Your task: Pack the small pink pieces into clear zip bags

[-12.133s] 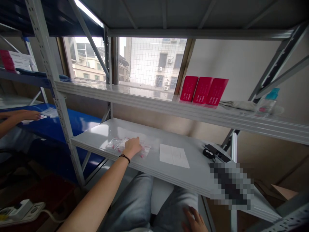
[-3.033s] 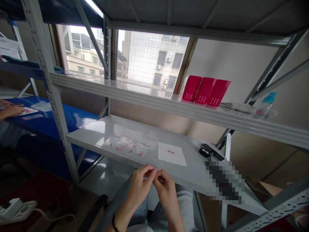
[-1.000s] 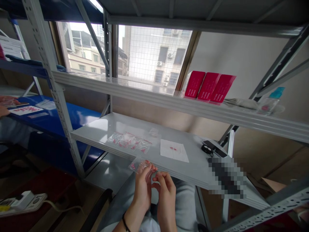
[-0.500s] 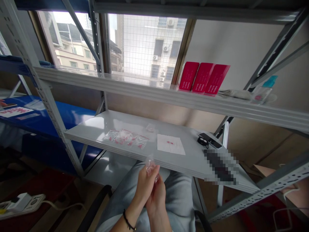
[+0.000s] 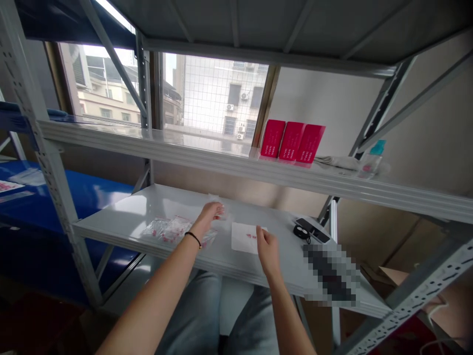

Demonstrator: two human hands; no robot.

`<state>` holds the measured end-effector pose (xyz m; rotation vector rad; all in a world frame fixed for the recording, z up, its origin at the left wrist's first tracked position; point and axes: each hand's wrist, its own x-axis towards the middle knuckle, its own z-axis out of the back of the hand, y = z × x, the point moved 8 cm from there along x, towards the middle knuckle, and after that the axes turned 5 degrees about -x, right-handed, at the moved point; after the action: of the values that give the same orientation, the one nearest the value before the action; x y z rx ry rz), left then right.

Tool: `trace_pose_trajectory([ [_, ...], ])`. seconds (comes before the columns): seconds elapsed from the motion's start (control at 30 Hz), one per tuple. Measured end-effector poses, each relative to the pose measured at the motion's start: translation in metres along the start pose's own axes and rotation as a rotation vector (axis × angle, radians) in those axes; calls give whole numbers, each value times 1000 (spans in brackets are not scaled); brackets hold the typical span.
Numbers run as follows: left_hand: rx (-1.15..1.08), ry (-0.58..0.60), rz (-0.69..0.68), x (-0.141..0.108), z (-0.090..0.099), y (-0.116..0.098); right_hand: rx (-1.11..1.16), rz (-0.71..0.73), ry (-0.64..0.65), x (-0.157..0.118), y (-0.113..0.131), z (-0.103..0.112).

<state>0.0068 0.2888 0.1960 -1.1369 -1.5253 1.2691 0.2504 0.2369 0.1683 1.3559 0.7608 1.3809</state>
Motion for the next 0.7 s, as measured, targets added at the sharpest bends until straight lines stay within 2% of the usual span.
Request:
trace_pose_trajectory([
  [0.07, 150, -17, 16, 30, 10, 5, -336, 74, 61, 36, 0, 1],
  [0.13, 301, -53, 9, 47, 23, 9, -593, 98, 126, 59, -8, -4],
  [0.23, 513, -153, -35, 59, 48, 5, -914, 130, 220, 71, -25, -14],
  [0.33, 715, -243, -108, 59, 72, -8, -1107, 158, 296, 70, -40, -23],
  [0.4, 845, -235, -172, 52, 82, -17, -1180, 164, 327, 69, -47, -26],
  [0.5, 1024, -122, -245, 24, 85, -19, -1231, 171, 346, 68, -52, -28],
  [0.6, 1156, -10, -272, -16, 83, -7, -1242, 192, 349, 67, -51, -30],
  [0.7, 1260, 15, -317, -48, 78, 9, -1250, 215, 338, 66, -48, -31],
])
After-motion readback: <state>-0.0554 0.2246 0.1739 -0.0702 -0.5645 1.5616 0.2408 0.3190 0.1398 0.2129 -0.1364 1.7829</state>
